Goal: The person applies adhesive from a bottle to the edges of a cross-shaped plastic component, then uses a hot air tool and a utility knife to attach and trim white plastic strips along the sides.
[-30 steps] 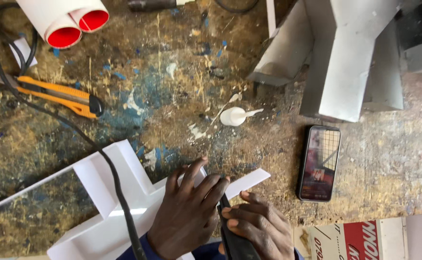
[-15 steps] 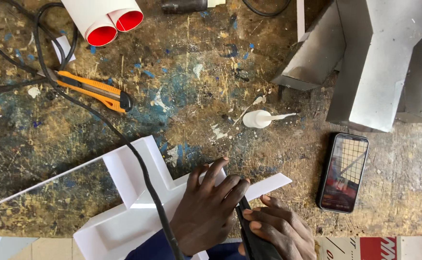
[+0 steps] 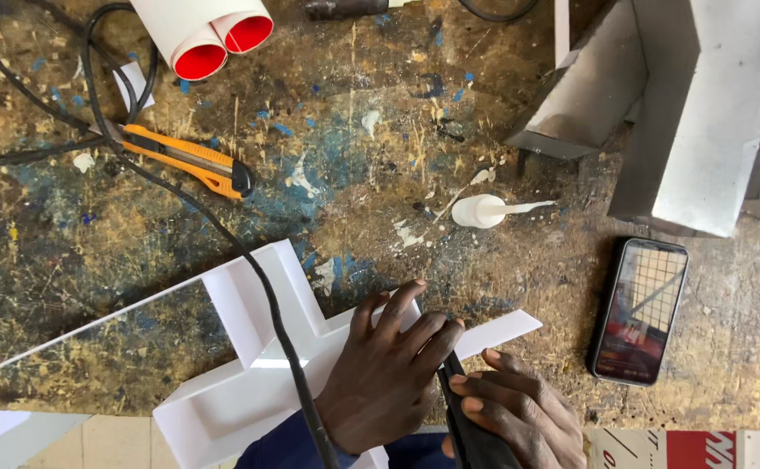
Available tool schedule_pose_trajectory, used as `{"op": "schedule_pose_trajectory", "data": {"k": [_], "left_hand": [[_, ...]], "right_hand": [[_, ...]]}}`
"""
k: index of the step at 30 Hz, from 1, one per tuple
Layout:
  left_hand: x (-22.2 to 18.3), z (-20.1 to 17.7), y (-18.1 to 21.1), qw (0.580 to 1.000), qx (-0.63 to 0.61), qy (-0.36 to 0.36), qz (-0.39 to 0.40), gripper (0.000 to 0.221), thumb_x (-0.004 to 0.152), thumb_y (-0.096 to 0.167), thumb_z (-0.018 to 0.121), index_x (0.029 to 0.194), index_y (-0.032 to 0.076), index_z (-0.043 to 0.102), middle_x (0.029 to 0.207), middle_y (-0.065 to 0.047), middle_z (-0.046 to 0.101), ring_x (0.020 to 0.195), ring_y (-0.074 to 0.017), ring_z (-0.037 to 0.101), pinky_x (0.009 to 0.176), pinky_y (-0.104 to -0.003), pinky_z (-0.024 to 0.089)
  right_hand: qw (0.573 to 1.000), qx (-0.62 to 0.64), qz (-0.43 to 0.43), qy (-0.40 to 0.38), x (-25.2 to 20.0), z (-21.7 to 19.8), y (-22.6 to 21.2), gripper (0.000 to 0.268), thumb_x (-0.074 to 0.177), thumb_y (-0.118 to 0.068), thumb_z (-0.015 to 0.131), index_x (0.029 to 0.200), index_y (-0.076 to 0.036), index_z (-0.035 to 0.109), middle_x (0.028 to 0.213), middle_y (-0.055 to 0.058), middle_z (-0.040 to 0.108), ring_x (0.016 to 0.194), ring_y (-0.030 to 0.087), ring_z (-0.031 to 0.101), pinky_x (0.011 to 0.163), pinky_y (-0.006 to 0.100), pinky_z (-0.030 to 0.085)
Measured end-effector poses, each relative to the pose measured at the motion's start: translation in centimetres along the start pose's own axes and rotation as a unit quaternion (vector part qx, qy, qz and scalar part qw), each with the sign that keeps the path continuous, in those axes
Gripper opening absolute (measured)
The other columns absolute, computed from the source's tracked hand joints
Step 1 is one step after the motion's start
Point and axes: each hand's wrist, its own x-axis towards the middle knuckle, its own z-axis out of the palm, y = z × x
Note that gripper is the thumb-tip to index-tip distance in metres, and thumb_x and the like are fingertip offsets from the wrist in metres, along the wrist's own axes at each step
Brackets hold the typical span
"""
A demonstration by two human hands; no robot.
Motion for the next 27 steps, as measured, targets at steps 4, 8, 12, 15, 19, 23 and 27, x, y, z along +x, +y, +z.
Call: {"op": "schedule_pose_trajectory", "data": {"k": [4,8,12,15,19,23,27], "left_hand": [[0.0,0.0,0.0,1.0,0.011,0.003,0.005,0.066,0.085,0.023,0.067,0.15,0.01,0.062,0.143,-0.009,0.066,0.153,-0.0466,0.048,0.111,-0.064,0.041],[-0.1,0.3,-0.1,1.0,0.022,0.001,0.003,0.07,0.082,0.026,0.072,0.15,0.011,0.063,0.146,-0.007,0.066,0.153,-0.0458,0.049,0.111,-0.063,0.042],[0.0,0.3,0.0,1.0,0.023,0.01,0.001,0.068,0.083,0.026,0.072,0.149,0.012,0.063,0.143,-0.006,0.067,0.153,-0.0445,0.05,0.112,-0.061,0.042],[0.1,0.3,0.0,1.0,0.019,0.016,0.003,0.066,0.083,0.026,0.071,0.148,0.011,0.064,0.143,-0.006,0.068,0.152,-0.0442,0.051,0.113,-0.061,0.042],[0.0,0.2,0.0,1.0,0.015,0.02,0.004,0.066,0.084,0.024,0.071,0.148,0.011,0.064,0.142,-0.006,0.068,0.151,-0.0447,0.052,0.113,-0.061,0.042],[0.0,0.1,0.1,1.0,0.022,0.019,0.002,0.064,0.086,0.024,0.07,0.147,0.012,0.062,0.141,-0.006,0.067,0.152,-0.0441,0.052,0.112,-0.061,0.043],[-0.1,0.3,-0.2,0.999,0.022,0.022,0.011,0.065,0.086,0.027,0.072,0.149,0.01,0.062,0.141,-0.006,0.067,0.152,-0.0454,0.052,0.112,-0.061,0.043]], "right_hand": [[1.0,0.0,-0.004,-0.003,-0.1,0.0,0.5,0.053,0.088,-0.037,0.094,0.129,-0.014,0.069,0.128,0.007,0.088,0.133,0.033,0.083,0.12,0.043,0.066],[0.999,0.024,-0.039,-0.005,0.8,-0.3,0.1,0.047,0.092,-0.032,0.092,0.126,-0.008,0.069,0.122,0.011,0.088,0.117,0.021,0.089,0.119,0.045,0.07],[0.998,0.021,-0.051,-0.006,0.8,-0.3,0.3,0.048,0.094,-0.033,0.09,0.129,-0.008,0.069,0.123,0.012,0.088,0.117,0.022,0.089,0.119,0.047,0.07],[0.998,0.024,-0.052,0.001,0.7,-0.1,0.4,0.046,0.094,-0.033,0.09,0.127,-0.008,0.069,0.121,0.012,0.088,0.116,0.021,0.09,0.118,0.047,0.071],[0.998,0.03,-0.053,-0.01,0.6,-0.4,0.2,0.046,0.095,-0.032,0.089,0.128,-0.008,0.069,0.123,0.013,0.088,0.118,0.023,0.089,0.12,0.048,0.069],[0.999,0.021,-0.031,-0.02,0.7,-0.7,-0.4,0.046,0.093,-0.03,0.089,0.128,-0.009,0.068,0.125,0.011,0.087,0.12,0.025,0.087,0.122,0.048,0.067],[0.999,0.032,-0.004,-0.004,1.0,-0.4,-0.9,0.041,0.09,-0.03,0.089,0.12,-0.008,0.072,0.121,0.013,0.087,0.12,0.03,0.087,0.12,0.045,0.067]]}}
